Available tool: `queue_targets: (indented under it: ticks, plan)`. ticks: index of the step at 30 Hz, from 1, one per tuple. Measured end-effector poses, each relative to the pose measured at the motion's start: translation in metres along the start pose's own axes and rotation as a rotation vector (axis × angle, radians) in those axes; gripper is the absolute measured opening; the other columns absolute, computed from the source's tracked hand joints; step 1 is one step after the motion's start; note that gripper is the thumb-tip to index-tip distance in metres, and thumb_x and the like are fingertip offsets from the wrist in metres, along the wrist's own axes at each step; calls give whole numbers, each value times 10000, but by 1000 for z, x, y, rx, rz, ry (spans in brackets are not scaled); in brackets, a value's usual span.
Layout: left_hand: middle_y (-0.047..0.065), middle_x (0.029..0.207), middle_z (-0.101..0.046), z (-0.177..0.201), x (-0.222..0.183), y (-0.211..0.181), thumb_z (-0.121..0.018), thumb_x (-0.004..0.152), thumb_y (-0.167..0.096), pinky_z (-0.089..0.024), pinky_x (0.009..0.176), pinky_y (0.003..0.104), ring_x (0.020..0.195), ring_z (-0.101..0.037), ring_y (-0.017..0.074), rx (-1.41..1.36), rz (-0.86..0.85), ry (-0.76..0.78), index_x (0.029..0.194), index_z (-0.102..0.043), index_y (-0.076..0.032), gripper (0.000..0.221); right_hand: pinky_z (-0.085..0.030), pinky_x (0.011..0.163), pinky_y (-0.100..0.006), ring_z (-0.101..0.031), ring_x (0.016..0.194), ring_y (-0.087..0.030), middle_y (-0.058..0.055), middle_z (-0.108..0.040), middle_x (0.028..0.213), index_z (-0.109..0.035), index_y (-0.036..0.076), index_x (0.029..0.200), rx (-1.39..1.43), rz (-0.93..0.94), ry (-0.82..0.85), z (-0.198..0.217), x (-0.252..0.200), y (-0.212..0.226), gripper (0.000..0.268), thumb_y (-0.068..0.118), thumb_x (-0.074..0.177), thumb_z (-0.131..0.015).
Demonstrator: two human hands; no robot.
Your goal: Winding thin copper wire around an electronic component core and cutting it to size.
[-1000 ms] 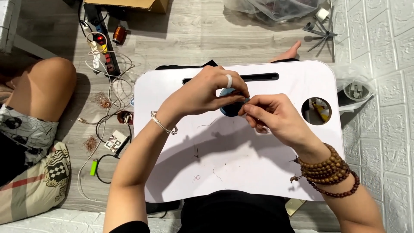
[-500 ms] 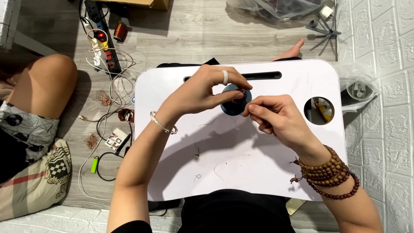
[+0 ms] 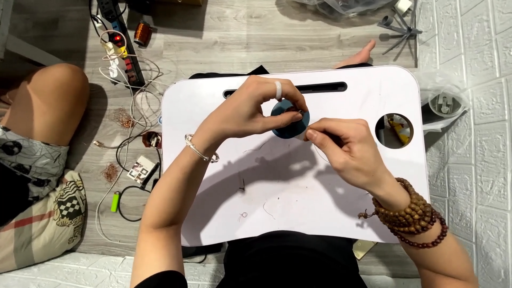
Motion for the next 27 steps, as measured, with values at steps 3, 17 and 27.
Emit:
queue_targets:
  ticks: [3, 17, 27]
  plan:
    - [49, 927, -725, 1, 0, 0, -724, 923, -42, -497, 811, 328, 867, -709, 207, 2, -15, -6, 1023, -696, -85, 112, -306, 459, -220, -311, 507, -87, -17, -403, 468, -749, 48, 819, 33, -18, 9, -1, 0, -9, 213, 54, 963, -593]
    - [67, 876, -667, -9, 1, 0, -704, 883, 9, -525, 810, 373, 798, -657, 236, -41, -22, -9, 974, -664, -72, 128, -289, 414, -200, -272, 506, -72, -3, -330, 540, -687, -53, 827, 494, -274, 57, -8, -15, -59, 232, 68, 980, -560]
    - [85, 876, -686, -10, 5, -5, -726, 889, 2, -521, 782, 367, 797, -676, 267, -14, -43, 20, 943, -691, -58, 88, -369, 445, -216, -373, 522, -83, -71, -450, 535, -688, -96, 830, 611, -284, 133, 3, -26, -67, 218, 30, 961, -567]
Point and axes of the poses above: each hand's wrist, its own x-axis towards the middle knuckle, its own z-axis out of the back of the hand, y = z × x, the point moved 8 cm from there along x, towards the middle knuckle
